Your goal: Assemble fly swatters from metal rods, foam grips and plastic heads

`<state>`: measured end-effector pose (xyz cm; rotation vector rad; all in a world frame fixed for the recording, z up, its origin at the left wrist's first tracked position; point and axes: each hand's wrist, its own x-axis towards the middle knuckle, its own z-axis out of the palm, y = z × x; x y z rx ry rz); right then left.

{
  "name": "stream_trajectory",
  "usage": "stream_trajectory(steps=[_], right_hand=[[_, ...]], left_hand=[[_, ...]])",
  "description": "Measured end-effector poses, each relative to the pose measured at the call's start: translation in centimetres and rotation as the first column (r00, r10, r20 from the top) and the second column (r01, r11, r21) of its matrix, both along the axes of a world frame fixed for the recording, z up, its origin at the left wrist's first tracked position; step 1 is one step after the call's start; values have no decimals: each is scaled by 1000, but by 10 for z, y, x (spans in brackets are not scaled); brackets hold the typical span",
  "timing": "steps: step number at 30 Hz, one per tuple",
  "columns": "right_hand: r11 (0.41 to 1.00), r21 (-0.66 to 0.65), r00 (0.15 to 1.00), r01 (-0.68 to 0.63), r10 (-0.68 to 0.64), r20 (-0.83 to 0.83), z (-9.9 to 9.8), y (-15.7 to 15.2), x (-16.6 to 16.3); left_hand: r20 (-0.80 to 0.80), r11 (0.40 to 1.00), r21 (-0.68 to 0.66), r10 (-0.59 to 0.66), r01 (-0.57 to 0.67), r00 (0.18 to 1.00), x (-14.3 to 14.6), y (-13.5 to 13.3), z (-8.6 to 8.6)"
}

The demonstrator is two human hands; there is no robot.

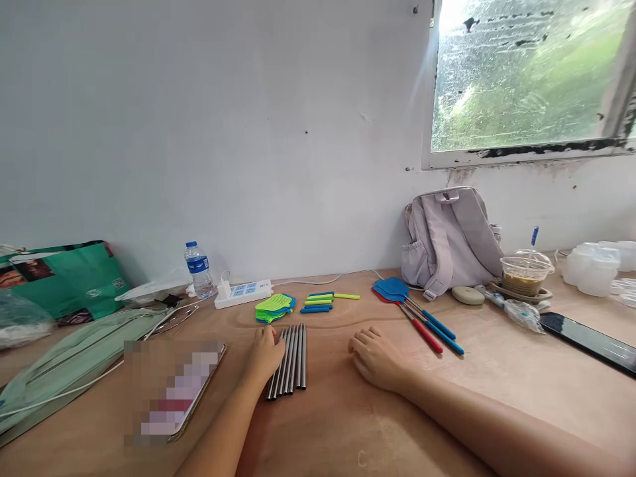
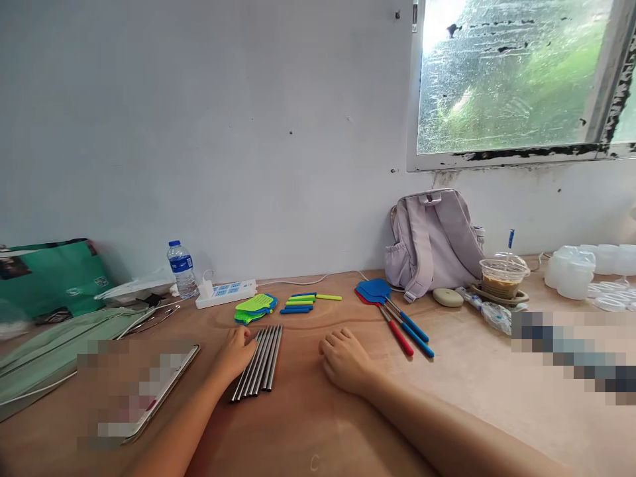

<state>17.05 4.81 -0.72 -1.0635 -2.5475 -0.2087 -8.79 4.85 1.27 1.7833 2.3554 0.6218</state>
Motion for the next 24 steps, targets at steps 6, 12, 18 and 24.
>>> stream_trajectory(steps=[6,12,18,24], right_hand=[[1000,-15,998,13,-14,-65,-2,30,-36],[997,-39,992,67,-71,-102,-6,74,-46],[995,-66,995,68,-73,-74,-10,97,-58],[987,-70,988,145,-149,-44,-11,99,-74]], left_hand=[[50,995,-93,-19,23,999,-16,2,1],[42,993,-105,-43,47,998,-16,1,-5],[19,990,-123,-64,66,998,-13,-2,-3],[-7,991,-122,-65,64,998,-11,-2,-4]])
